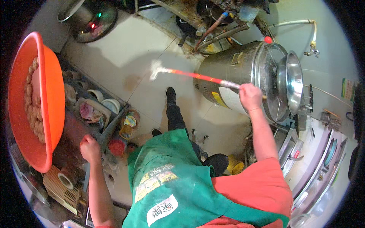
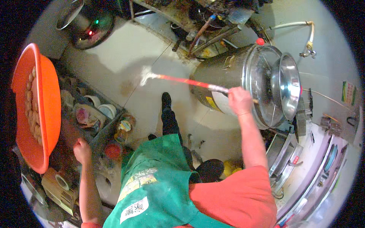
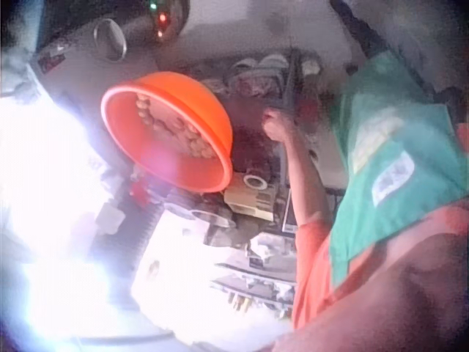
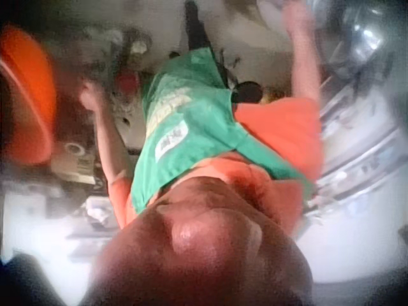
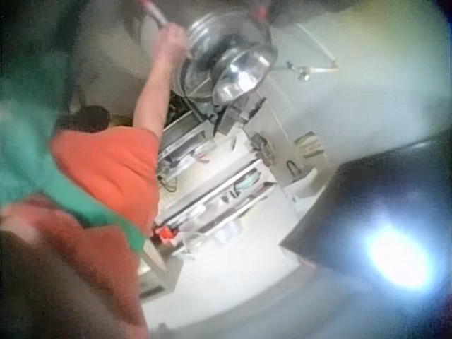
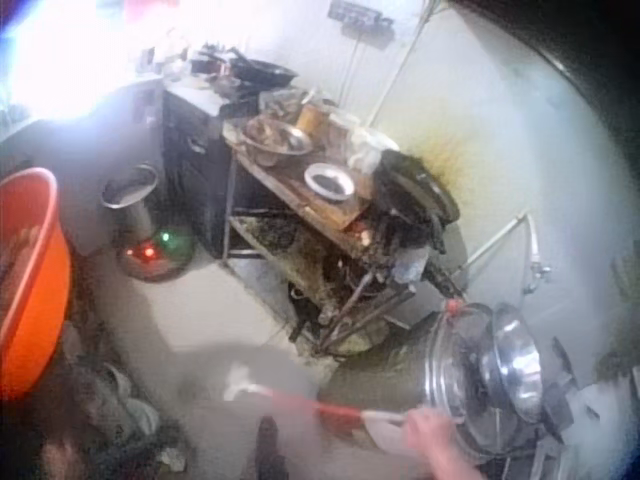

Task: The person retrieves a bowl of dark liquid and a strainer, then moves to the stove. They repeatedly dip raw meatballs from an orange basin into a small bowl of liquid and drop them into a wok of hot oil. The person uses a strainer to stir the frying meatballs and occasionally checks the oil temperature.

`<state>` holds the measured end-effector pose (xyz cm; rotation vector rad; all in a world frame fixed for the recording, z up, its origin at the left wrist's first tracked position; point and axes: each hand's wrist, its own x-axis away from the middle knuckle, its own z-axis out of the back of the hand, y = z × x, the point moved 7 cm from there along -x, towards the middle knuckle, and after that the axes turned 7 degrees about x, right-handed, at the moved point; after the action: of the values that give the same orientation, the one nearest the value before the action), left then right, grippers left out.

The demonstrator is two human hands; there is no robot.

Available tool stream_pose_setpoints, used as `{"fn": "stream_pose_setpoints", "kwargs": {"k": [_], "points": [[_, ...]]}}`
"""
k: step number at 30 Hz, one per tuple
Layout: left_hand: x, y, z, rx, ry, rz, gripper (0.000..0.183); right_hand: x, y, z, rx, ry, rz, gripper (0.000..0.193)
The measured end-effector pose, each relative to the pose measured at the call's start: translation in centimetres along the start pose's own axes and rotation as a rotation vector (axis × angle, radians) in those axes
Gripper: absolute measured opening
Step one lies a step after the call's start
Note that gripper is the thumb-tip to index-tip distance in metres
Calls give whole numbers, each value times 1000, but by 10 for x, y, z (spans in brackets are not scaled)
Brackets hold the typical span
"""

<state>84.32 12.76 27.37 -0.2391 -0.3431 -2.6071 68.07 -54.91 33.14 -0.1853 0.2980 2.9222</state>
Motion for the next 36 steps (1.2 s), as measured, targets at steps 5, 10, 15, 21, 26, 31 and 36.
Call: {"fn": "stream_pose_setpoints", "kwargs": {"k": [5,10,15,21,26,31,36], "points": [[-4,0,-1,9,8,-27,52,-28,76,38,199,149,-97,9],[-3,-2,-2,72,22,-51,47,-19,98,2,104,158,-269,11],[2,5,5,33,102,-102,42,-15,108,-15,97,71,-217,10],[7,10,13,51,124,-68,39,-16,109,-16,95,17,-250,13],[9,10,16,93,121,-8,40,-17,109,-17,72,21,-247,13],[12,11,22,110,182,-31,39,-16,107,-14,59,32,-238,14],[14,12,24,116,208,-40,39,-18,109,-17,75,5,-292,12]]}}
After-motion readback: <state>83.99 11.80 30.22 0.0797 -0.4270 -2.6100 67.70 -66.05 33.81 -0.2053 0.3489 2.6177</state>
